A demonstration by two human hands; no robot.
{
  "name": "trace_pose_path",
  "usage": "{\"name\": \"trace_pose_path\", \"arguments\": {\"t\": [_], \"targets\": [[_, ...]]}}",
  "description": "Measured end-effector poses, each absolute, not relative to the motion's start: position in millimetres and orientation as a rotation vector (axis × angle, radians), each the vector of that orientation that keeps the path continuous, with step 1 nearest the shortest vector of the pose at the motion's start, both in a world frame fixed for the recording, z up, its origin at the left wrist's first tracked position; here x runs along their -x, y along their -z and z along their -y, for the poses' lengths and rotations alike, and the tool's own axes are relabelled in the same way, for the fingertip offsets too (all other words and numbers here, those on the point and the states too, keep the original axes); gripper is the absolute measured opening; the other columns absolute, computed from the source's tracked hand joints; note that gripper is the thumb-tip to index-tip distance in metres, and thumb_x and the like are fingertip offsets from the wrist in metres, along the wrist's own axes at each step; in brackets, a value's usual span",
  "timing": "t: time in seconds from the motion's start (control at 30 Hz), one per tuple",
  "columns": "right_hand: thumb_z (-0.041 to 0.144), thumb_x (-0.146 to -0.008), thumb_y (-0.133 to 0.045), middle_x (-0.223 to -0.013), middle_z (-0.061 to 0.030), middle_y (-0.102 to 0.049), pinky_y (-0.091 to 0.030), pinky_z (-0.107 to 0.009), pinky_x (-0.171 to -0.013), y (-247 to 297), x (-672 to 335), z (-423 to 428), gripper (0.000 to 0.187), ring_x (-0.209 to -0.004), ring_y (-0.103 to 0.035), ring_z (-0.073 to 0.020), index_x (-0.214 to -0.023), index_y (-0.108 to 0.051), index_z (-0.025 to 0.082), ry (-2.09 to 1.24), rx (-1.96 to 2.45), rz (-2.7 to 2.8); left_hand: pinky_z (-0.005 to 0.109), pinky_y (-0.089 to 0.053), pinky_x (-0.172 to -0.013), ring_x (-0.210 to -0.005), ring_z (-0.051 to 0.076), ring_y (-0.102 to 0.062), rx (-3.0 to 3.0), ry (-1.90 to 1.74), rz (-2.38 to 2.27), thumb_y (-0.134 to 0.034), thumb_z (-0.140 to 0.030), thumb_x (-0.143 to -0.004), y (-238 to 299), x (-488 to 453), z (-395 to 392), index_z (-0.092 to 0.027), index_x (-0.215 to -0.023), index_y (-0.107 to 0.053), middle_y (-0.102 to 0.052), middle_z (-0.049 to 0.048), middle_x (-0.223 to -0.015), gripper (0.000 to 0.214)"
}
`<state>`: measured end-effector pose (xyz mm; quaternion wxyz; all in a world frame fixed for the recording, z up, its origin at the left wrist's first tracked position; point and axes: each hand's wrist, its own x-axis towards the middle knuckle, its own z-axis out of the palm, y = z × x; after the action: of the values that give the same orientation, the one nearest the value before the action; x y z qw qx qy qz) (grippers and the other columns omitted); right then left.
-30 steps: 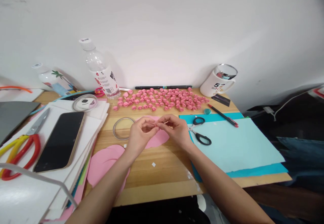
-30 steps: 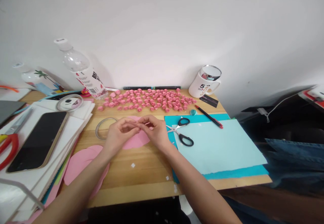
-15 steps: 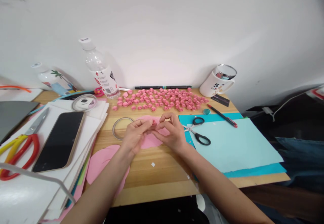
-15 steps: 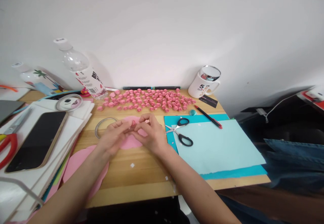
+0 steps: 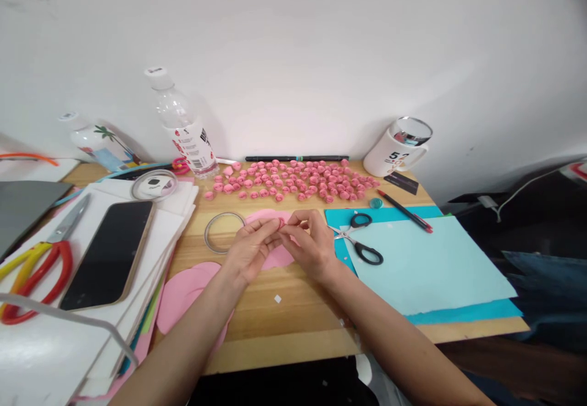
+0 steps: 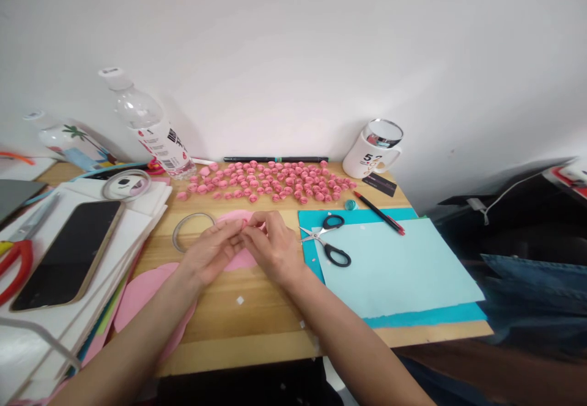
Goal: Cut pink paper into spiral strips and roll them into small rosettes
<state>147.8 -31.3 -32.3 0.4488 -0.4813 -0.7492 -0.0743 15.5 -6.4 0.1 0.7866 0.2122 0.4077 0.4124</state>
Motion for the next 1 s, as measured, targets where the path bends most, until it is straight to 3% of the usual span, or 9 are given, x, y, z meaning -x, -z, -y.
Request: {"name": "trace_pose_path", "arguments": {"t": [0.27,0.37,0.6,0.83,1.0], "targets": [[0.021,-0.085,-0.052,-0.092,-0.0057,-0.054,-0.049,-0.026,-0.062,29.9,-152.9,26.7,0.007,-0.075,-0.055,-0.0137,-0.086,-0.059,0.022,-0.188,1.173,1.787,0.027,-0.05,-0.072,-0.068,0.014,-0.064,-0.538,-0.983,-0.896,-0.078,-0.018,-0.056,2.6,-14.1,5.4,-0.011,-0.074,-0.07,-0.07,0.0056,-0.072,0.021],[0.02,-0.085,-0.053,-0.086,-0.0044,-0.056,-0.05,-0.026,-0.063,26.3,-153.2,24.5,0.005,-0.075,-0.056,-0.0133,-0.083,-0.058,0.021,-0.396,1.133,1.693,0.026,-0.05,-0.07,-0.067,0.014,-0.064,-0.573,-1.006,-0.903,-0.079,-0.018,-0.056,3.3,-13.9,5.4,-0.011,-0.073,-0.07,-0.07,0.0056,-0.072,0.021],[0.031,-0.078,-0.062,-0.066,0.0018,-0.059,-0.048,-0.024,-0.052,24.4,-147.7,24.8,0.013,-0.053,-0.058,-0.0099,-0.078,-0.056,0.019,-0.991,1.165,1.332,0.025,-0.049,-0.068,-0.063,0.011,-0.061,-0.675,-1.125,-0.974,-0.078,-0.021,-0.058,7.8,-16.8,7.6,-0.013,-0.069,-0.071,-0.069,0.0032,-0.068,0.015],[0.036,-0.073,-0.067,-0.063,0.0016,-0.062,-0.052,-0.026,-0.053,19.5,-145.9,23.7,0.023,-0.054,-0.06,-0.0119,-0.085,-0.059,0.018,-1.171,1.105,1.137,0.027,-0.051,-0.072,-0.071,0.013,-0.063,-0.813,-1.123,-1.009,-0.075,-0.023,-0.062,6.8,-15.3,8.5,-0.015,-0.077,-0.072,-0.071,0.0045,-0.08,0.017],[0.038,-0.071,-0.068,-0.063,-0.0001,-0.065,-0.053,-0.027,-0.055,13.5,-148.6,22.0,0.023,-0.055,-0.06,-0.0117,-0.078,-0.063,0.017,-1.257,1.086,1.091,0.025,-0.05,-0.07,-0.07,0.012,-0.062,-0.917,-1.117,-1.048,-0.075,-0.022,-0.062,4.3,-13.5,8.5,-0.016,-0.077,-0.072,-0.071,0.0036,-0.078,0.017]]}}
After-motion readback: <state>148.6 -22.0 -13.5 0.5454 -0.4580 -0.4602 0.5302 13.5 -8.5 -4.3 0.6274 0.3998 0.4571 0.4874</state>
